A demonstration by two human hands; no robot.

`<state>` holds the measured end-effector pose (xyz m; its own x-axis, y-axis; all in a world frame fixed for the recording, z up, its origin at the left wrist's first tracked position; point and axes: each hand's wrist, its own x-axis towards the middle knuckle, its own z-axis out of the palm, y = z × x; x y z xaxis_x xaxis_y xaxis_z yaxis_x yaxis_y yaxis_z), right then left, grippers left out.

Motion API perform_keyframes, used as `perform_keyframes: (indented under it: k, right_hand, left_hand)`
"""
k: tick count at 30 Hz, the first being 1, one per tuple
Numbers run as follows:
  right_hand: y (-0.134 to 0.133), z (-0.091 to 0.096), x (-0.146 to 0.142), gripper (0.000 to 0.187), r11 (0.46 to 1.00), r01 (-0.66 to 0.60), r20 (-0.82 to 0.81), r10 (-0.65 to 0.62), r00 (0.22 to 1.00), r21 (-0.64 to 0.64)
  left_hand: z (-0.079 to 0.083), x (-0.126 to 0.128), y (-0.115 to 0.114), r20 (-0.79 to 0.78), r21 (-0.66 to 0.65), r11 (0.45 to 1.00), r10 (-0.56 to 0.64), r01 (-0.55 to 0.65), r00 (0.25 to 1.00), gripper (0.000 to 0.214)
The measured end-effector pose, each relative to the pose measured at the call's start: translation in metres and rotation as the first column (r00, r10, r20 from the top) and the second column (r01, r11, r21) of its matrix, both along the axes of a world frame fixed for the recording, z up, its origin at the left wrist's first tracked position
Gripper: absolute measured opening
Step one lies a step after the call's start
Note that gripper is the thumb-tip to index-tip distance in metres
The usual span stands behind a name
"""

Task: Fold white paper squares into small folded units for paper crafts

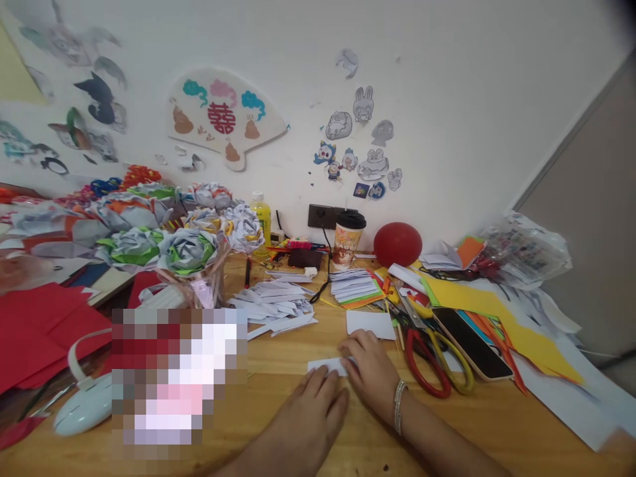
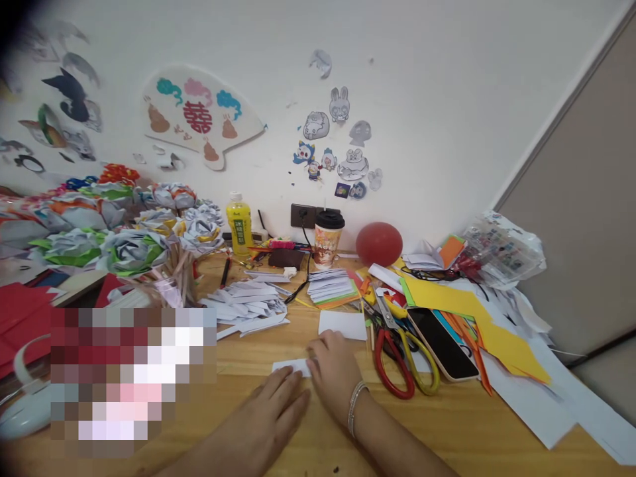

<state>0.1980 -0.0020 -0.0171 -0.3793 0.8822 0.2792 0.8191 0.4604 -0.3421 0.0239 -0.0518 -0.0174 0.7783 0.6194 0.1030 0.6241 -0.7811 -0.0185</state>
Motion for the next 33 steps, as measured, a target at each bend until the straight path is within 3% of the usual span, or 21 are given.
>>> perform_keyframes:
  k: [5,11,14,19,23,27,33]
  right_hand:
    - [0.0,0.006,0.008,0.028,0.998,0.006,0.004,-0.005,1.0,-0.067]
    - [0.007,0.013,0.036,0.041,0.987,0.007,-0.013,-0.009,1.0,-0.158]
    - [0.009,0.013,0.043,0.043,0.982,-0.011,-0.04,0.004,0.999,-0.188]
    - [0.009,0.013,0.041,0.037,0.983,-0.01,-0.103,-0.009,0.995,-0.186]
    - [0.005,0.016,0.033,0.022,0.976,-0.003,-0.157,-0.032,0.987,-0.216]
    - [0.002,0.016,0.026,0.012,0.966,0.045,-0.19,-0.095,0.977,-0.253]
    - [0.0,0.01,0.021,0.016,0.961,0.08,-0.198,-0.135,0.971,-0.263]
  left_hand:
    - [-0.003,0.0,0.002,0.009,0.016,1.0,-0.013,0.013,1.0,0.041]
    - [-0.01,-0.004,0.007,0.007,0.133,0.988,-0.081,0.079,0.997,0.035]
    - [-0.008,-0.011,0.008,-0.003,0.096,0.992,-0.076,0.076,0.997,0.038]
    - [0.013,-0.02,0.005,-0.068,-0.075,0.997,0.023,-0.028,0.997,0.043]
    - [0.041,-0.018,0.007,-0.1,-0.246,0.962,0.1,-0.122,0.99,0.046]
    - [0.056,-0.013,0.013,-0.092,-0.254,0.945,0.187,-0.204,0.978,0.041]
    - [0.035,-0.007,0.014,-0.117,-0.161,0.97,0.166,-0.184,0.979,0.048]
